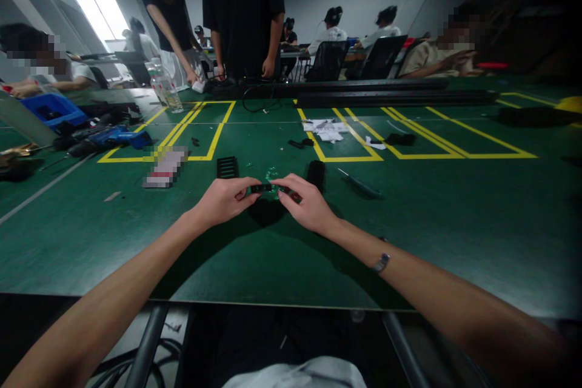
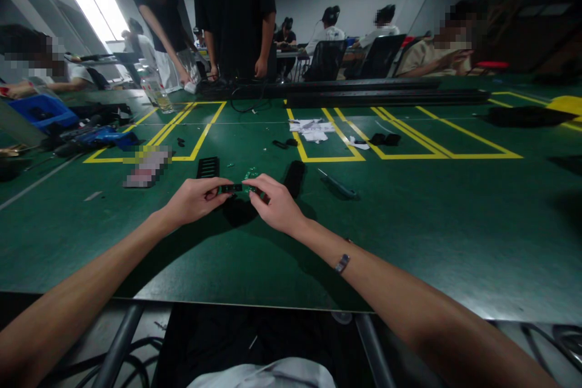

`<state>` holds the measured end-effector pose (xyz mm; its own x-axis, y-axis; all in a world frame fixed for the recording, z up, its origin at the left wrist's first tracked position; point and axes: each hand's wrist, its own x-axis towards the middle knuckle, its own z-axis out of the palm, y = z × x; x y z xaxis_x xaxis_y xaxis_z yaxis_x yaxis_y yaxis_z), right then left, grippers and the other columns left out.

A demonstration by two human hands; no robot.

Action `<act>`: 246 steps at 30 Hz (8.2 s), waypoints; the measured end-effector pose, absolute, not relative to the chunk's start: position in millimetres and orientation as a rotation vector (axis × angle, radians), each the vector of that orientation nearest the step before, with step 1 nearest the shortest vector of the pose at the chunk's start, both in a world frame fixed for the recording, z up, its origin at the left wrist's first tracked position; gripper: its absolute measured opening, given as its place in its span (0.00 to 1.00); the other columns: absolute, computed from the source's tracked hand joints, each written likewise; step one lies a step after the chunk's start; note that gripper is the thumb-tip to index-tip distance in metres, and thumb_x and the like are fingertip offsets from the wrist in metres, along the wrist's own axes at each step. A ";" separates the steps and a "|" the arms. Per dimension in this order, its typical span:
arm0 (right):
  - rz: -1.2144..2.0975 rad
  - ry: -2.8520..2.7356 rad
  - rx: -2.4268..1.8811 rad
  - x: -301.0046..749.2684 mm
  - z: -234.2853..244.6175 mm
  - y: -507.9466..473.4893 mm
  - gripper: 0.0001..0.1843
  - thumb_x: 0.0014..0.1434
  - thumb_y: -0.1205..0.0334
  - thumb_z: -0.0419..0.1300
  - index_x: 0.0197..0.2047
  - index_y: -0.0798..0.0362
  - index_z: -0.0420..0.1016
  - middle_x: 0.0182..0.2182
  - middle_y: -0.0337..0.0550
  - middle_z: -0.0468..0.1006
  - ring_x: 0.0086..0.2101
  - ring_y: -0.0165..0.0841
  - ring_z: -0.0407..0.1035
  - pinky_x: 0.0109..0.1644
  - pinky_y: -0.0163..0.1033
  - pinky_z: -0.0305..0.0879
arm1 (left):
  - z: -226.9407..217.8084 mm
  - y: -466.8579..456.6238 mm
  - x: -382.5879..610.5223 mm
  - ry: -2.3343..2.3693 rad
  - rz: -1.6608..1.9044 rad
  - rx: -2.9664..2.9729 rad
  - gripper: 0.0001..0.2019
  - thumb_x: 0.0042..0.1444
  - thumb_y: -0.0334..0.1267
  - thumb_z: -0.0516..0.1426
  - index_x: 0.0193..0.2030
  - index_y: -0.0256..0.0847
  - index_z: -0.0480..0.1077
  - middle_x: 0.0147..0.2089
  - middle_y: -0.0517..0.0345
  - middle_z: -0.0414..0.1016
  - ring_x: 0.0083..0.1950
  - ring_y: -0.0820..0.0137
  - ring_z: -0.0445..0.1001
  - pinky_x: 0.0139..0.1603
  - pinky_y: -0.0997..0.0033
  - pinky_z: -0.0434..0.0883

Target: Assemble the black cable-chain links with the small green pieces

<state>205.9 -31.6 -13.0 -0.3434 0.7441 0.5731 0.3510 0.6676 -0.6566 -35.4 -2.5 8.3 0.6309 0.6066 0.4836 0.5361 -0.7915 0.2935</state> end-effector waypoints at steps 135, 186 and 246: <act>0.548 -1.495 -0.951 203.2 -6.7 -25.8 0.16 0.66 0.60 0.58 0.56 0.49 0.70 0.36 0.41 0.73 0.35 0.33 0.71 0.39 0.39 0.69 | 1.4 -8.2 4.2 0.789 1.051 2.625 0.15 0.64 0.37 0.57 0.56 0.39 0.72 0.48 0.51 0.80 0.44 0.68 0.79 0.43 0.71 0.75; 0.730 -1.587 -0.941 203.8 -4.7 -27.9 0.14 0.64 0.59 0.60 0.52 0.50 0.74 0.38 0.42 0.75 0.30 0.31 0.71 0.29 0.34 0.69 | 11.6 -15.3 5.6 0.812 0.820 2.646 0.21 0.58 0.56 0.59 0.34 0.37 0.66 0.27 0.64 0.65 0.27 0.77 0.61 0.28 0.76 0.55; 0.699 -1.565 -0.910 208.1 -9.9 -21.5 0.11 0.67 0.61 0.57 0.50 0.51 0.76 0.31 0.40 0.75 0.26 0.29 0.67 0.27 0.34 0.62 | 14.4 -17.2 2.7 0.933 0.867 2.614 0.27 0.56 0.56 0.61 0.53 0.39 0.63 0.30 0.63 0.70 0.27 0.74 0.69 0.27 0.77 0.61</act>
<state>208.1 -21.5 -9.9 -0.0619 0.8507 0.5220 0.1783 0.5240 -0.8328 2.7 -17.2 14.4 0.6216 0.6382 0.4542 0.4999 -0.7696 0.3972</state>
